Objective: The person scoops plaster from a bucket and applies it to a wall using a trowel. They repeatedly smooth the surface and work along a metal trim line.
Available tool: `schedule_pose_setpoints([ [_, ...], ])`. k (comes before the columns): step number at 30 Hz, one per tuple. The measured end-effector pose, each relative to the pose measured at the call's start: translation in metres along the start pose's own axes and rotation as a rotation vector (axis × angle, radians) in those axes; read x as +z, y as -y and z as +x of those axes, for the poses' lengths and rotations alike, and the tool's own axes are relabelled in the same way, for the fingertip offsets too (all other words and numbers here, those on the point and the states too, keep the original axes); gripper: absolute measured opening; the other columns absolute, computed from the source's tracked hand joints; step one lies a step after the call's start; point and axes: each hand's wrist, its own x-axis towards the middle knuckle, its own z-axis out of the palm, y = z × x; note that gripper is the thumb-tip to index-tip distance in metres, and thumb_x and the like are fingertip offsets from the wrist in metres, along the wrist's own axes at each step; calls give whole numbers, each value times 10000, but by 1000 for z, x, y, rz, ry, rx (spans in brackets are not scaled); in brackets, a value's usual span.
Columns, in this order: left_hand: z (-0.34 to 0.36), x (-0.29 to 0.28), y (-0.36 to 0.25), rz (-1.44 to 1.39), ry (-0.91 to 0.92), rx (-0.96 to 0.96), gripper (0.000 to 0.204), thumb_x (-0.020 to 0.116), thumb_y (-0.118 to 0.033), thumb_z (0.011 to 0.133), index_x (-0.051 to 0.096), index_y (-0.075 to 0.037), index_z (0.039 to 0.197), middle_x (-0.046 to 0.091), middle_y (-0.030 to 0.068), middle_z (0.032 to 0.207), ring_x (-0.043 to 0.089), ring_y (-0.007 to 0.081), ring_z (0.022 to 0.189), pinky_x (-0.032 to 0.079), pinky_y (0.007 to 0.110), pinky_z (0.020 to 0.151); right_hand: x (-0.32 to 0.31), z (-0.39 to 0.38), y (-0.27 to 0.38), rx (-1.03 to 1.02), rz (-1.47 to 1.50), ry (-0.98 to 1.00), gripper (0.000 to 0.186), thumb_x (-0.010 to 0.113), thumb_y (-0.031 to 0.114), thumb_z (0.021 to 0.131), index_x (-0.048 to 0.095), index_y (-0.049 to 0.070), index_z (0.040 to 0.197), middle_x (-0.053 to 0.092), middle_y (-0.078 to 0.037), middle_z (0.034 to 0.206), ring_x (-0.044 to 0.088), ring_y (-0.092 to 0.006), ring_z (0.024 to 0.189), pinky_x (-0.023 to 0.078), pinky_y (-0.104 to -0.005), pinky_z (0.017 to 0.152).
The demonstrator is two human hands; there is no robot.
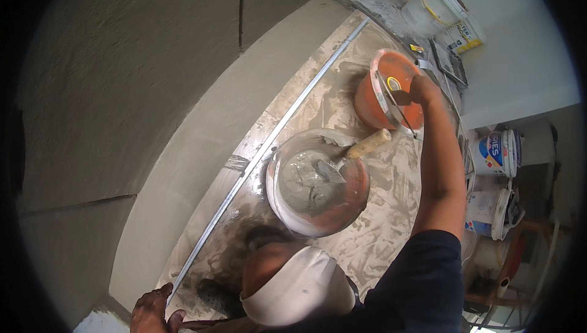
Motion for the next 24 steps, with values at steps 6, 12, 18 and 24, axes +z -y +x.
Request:
schedule_pose_setpoints([
  [6, -3, 8, -3, 22, -14, -46, 579, 710, -121, 922, 528, -53, 1468, 635, 246, 1350, 578, 430, 1270, 457, 493, 1099, 58, 19, 20, -103, -203, 57, 254, 624, 181, 891, 784, 12, 993, 741, -224, 1121, 727, -385, 1033, 575, -467, 881],
  [12, -2, 8, -2, -8, 39, -106, 578, 711, -130, 925, 530, -54, 1469, 633, 234, 1365, 580, 429, 1273, 459, 495, 1099, 32, -38, 0, 133, 260, -187, 265, 607, 188, 892, 747, -22, 971, 728, -291, 1022, 713, -442, 1003, 554, -513, 858],
  [18, 4, 7, 4, 21, 21, -39, 551, 702, -164, 948, 539, -58, 1463, 625, 231, 1377, 578, 430, 1282, 468, 507, 1097, 65, -44, -11, 138, 318, -357, 284, 571, 170, 892, 739, -52, 951, 702, -339, 917, 710, -489, 937, 573, -507, 790],
  [24, -2, 9, 10, -12, 29, 16, 622, 758, -335, 922, 560, -48, 1437, 719, 238, 1139, 664, 421, 1128, 527, 487, 997, 64, -9, -41, 387, 291, -414, 337, 640, 261, 905, 701, -54, 1007, 739, -291, 903, 747, -438, 802, 585, -493, 708],
])
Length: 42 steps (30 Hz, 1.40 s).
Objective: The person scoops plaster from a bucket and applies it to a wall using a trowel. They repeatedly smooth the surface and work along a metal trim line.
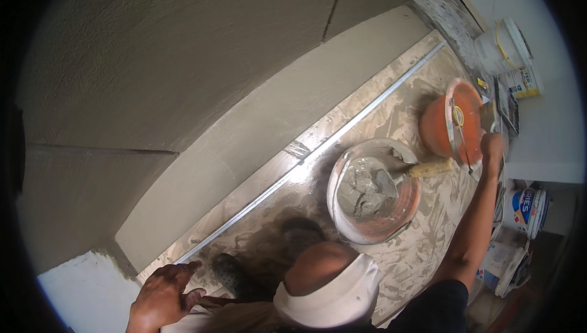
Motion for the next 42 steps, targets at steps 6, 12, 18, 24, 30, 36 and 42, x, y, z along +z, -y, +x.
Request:
schedule_pose_setpoints([
  [6, 6, -6, -4, -7, 40, -10, 574, 726, -389, 949, 598, -89, 1421, 718, 214, 1173, 665, 414, 1117, 531, 485, 976, -45, -33, 185, -35, 1815, 407, 230, 592, 180, 982, 570, -26, 1082, 683, -150, 894, 713, -269, 689, 588, -333, 578],
  [12, 8, -8, -1, -75, 88, -32, 561, 739, -387, 936, 616, -79, 1389, 716, 202, 1141, 670, 397, 1078, 545, 472, 935, -14, -119, 428, 94, 1454, 760, 112, 496, 67, 938, 546, -14, 997, 608, -110, 761, 586, -219, 540, 491, -369, 448],
  [18, -9, -8, 11, -134, 184, -165, 563, 615, -368, 1019, 500, -105, 1504, 592, 203, 1427, 549, 415, 1318, 463, 501, 1111, 33, -158, 519, 80, 1289, 855, 106, 528, -7, 874, 582, -44, 791, 601, -177, 664, 591, -278, 492, 385, -425, 395],
  [24, -15, -15, 9, -174, 222, -156, 567, 551, -422, 1048, 467, -146, 1537, 560, 185, 1473, 537, 406, 1337, 449, 513, 1129, 57, -175, 546, 173, 1251, 869, 128, 531, 47, 928, 581, -45, 856, 611, -165, 688, 599, -270, 515, 392, -415, 390],
  [30, -15, -21, 9, -191, 221, -148, 574, 518, -460, 1059, 461, -160, 1544, 542, 193, 1490, 531, 413, 1350, 446, 536, 1132, 58, -190, 552, 79, 1254, 824, 107, 535, 24, 901, 563, -49, 827, 588, -175, 638, 576, -276, 462, 387, -418, 379],
  [36, -22, -17, 14, -196, 219, -153, 580, 510, -474, 1062, 470, -140, 1535, 540, 208, 1491, 627, 428, 1230, 483, 548, 1091, 52, -211, 549, 62, 1364, 926, 93, 530, -10, 866, 547, -63, 792, 563, -163, 602, 553, -277, 428, 369, -420, 368],
  [42, -32, -13, 18, -184, 229, -144, 585, 515, -472, 1061, 472, -126, 1531, 535, 208, 1500, 667, 423, 1172, 499, 546, 1074, 34, -253, 551, 83, 1405, 830, 99, 512, -24, 879, 555, -111, 862, 598, -180, 667, 591, -259, 484, 393, -403, 360],
])
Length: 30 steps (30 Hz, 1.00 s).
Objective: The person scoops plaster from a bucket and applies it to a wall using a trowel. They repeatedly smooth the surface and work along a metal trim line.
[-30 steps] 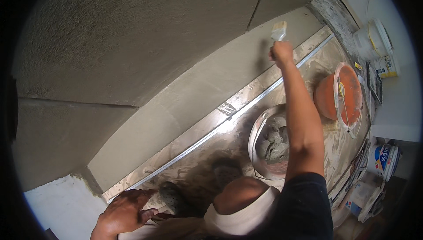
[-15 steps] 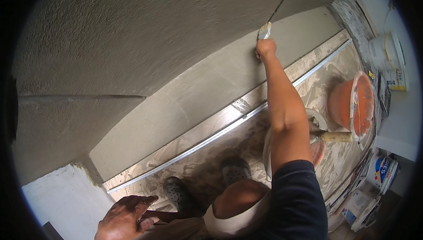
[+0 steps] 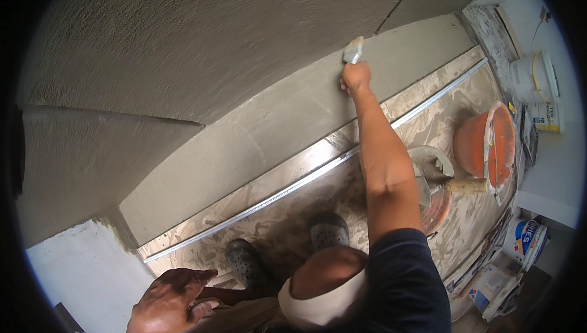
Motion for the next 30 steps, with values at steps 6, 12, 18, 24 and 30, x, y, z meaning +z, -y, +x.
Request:
schedule_pose_setpoints([
  [6, -9, 3, 4, 18, -38, 20, 571, 531, -458, 1056, 475, -153, 1536, 558, 201, 1476, 586, 406, 1295, 472, 544, 1107, 22, -38, -2, 92, -111, 58, 134, 497, -18, 896, 513, -57, 1024, 605, -149, 745, 601, -240, 535, 456, -390, 390],
  [12, -15, 9, 10, -3, -69, 14, 554, 586, -401, 1031, 491, -168, 1524, 584, 171, 1458, 536, 392, 1352, 461, 539, 1120, 38, -76, -12, 30, -81, 48, 154, 535, 28, 923, 516, -71, 1039, 619, -151, 782, 621, -230, 528, 517, -374, 381],
  [18, -18, 14, 19, 14, -106, 74, 557, 614, -376, 1016, 498, -165, 1519, 590, 152, 1462, 543, 384, 1348, 460, 530, 1123, 49, -115, -17, -40, -96, 68, 227, 520, 24, 930, 496, -99, 1120, 632, -172, 847, 667, -241, 552, 565, -374, 396],
  [24, -14, 22, 25, 75, -192, 149, 553, 705, -376, 952, 587, -88, 1408, 673, 163, 1227, 627, 367, 1145, 519, 474, 983, 57, -145, -22, 52, -97, 244, 282, 547, 42, 937, 492, -133, 1151, 664, -280, 978, 713, -292, 595, 597, -397, 431],
  [30, -15, 24, 23, 75, -282, 209, 530, 795, -318, 884, 659, -38, 1313, 725, 152, 1082, 680, 348, 1013, 566, 423, 879, 68, -165, -37, -20, -131, 288, 185, 551, 61, 951, 487, -64, 1071, 642, -178, 806, 663, -240, 522, 560, -372, 410],
])
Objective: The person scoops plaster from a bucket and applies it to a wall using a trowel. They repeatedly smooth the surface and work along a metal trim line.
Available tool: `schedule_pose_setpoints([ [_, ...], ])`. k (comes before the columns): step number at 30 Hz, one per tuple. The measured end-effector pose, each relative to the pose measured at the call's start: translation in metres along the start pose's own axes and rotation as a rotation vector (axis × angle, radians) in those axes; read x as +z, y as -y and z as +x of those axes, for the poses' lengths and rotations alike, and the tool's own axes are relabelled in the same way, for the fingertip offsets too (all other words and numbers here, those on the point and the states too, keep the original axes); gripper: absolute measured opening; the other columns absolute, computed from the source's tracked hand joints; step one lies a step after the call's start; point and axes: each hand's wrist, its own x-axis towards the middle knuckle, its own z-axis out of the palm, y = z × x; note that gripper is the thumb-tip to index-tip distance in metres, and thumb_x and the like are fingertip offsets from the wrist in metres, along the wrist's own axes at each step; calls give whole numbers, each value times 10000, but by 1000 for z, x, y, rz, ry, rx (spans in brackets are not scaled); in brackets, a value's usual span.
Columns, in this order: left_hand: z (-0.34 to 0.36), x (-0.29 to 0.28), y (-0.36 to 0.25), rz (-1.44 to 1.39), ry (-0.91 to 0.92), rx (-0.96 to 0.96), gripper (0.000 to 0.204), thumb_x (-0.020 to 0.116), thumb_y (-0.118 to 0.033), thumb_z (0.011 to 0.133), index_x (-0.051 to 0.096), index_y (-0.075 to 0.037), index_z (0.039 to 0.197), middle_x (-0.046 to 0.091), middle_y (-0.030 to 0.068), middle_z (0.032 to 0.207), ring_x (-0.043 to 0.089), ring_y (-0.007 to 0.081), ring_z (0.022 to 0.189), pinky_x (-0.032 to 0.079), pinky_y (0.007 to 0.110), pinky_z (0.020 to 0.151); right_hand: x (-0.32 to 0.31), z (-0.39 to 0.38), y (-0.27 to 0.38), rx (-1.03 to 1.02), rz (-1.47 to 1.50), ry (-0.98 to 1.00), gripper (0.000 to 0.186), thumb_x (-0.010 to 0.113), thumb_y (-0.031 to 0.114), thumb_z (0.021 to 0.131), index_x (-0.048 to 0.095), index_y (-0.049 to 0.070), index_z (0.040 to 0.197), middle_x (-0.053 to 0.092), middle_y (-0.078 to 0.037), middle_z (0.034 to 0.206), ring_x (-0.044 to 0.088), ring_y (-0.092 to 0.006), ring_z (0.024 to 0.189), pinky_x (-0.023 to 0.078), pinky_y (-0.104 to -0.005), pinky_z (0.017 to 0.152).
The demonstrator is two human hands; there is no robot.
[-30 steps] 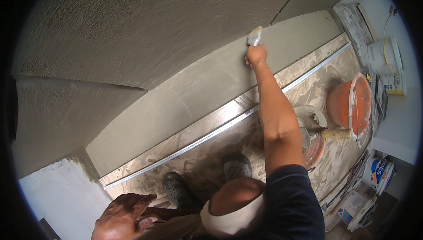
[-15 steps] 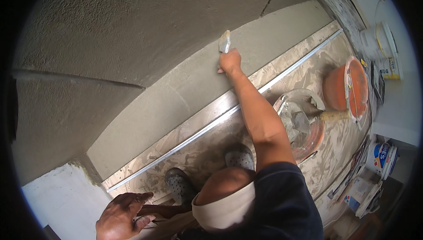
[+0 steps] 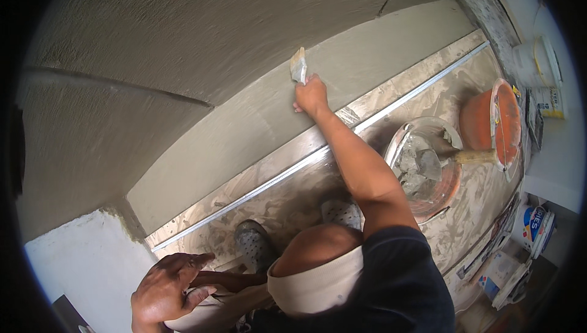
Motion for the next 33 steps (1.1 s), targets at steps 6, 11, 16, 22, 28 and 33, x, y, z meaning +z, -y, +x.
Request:
schedule_pose_setpoints([
  [6, -2, 1, -1, -8, -37, 14, 523, 811, -300, 867, 672, -22, 1287, 727, 143, 1079, 686, 344, 992, 568, 416, 872, 9, -1, -7, 9, -12, 15, 128, 563, 95, 934, 485, 7, 984, 623, -125, 707, 598, -194, 470, 453, -352, 364],
  [11, -6, 1, 0, 3, -41, 17, 529, 814, -302, 864, 671, -16, 1284, 729, 147, 1063, 690, 340, 990, 569, 415, 881, -19, 38, 7, 15, 155, -236, 127, 568, 111, 923, 503, 17, 978, 614, -102, 685, 557, -173, 447, 406, -330, 367],
  [16, -6, 0, 1, 9, -57, 46, 527, 812, -306, 868, 669, -8, 1278, 730, 152, 1061, 696, 341, 974, 570, 414, 885, -28, 39, 20, 135, 191, -60, 121, 571, 101, 927, 517, 15, 995, 616, -85, 689, 545, -161, 446, 410, -327, 370],
  [22, -3, -1, 0, -33, -57, 41, 511, 802, -302, 880, 670, -22, 1286, 730, 155, 1064, 699, 342, 973, 574, 415, 874, -2, -15, 11, 146, 93, 118, 145, 600, 119, 917, 519, 21, 989, 622, -92, 697, 556, -167, 448, 417, -324, 370],
  [28, -6, -1, -1, -17, -37, 22, 520, 784, -330, 895, 668, -30, 1302, 728, 164, 1068, 696, 350, 991, 571, 415, 881, -10, 30, -6, -117, -125, -224, 141, 611, 125, 911, 523, 22, 950, 643, -114, 695, 614, -203, 477, 489, -362, 422],
  [33, -3, -3, -1, -11, 1, 3, 536, 780, -345, 902, 661, -42, 1327, 731, 172, 1108, 693, 359, 1051, 563, 414, 935, 25, 33, -60, -331, -362, -230, 155, 646, 122, 904, 529, 24, 925, 681, -158, 688, 692, -271, 552, 581, -416, 553],
])
